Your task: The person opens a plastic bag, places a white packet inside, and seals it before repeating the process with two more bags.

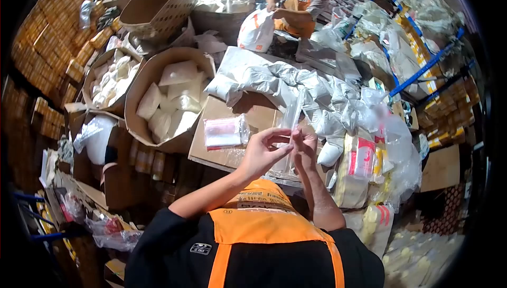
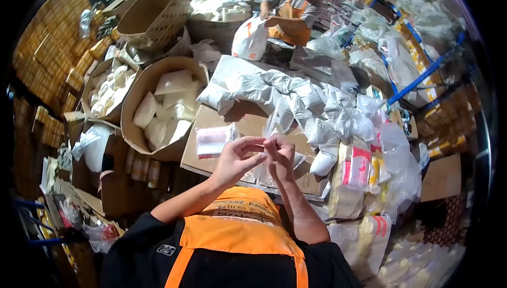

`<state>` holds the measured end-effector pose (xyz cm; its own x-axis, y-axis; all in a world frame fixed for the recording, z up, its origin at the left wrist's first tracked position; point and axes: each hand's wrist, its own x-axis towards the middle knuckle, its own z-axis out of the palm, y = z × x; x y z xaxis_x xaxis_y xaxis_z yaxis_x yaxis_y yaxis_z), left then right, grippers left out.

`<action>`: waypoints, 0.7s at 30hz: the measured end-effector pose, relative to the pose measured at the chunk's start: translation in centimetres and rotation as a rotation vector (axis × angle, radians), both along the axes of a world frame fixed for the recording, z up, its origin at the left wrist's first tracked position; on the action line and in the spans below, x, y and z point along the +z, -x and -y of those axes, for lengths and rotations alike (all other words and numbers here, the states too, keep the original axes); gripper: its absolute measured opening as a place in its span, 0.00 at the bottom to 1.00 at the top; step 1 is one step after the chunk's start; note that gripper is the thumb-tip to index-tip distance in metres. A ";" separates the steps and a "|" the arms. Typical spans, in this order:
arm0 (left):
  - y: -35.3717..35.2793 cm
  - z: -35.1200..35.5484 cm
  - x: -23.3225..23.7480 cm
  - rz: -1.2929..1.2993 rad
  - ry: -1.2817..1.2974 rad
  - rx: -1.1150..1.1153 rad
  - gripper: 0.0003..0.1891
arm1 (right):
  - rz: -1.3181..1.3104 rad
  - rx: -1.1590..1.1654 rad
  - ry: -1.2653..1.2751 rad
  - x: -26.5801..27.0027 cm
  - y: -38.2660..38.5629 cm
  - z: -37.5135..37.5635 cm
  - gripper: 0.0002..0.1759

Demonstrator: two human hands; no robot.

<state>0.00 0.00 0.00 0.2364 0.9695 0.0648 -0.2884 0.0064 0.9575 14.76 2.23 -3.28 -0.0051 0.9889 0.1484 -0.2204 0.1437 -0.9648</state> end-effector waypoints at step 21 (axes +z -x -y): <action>5.4 0.8 -3.0 0.249 0.186 0.051 0.14 | 0.192 0.168 -0.016 -0.8 5.0 -0.4 0.25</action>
<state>-5.42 -0.75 -3.05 0.1867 0.9803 -0.0649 -0.5184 0.1544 0.8411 9.72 2.66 -4.12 -0.1989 0.9693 0.1442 -0.0551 0.1359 -0.9892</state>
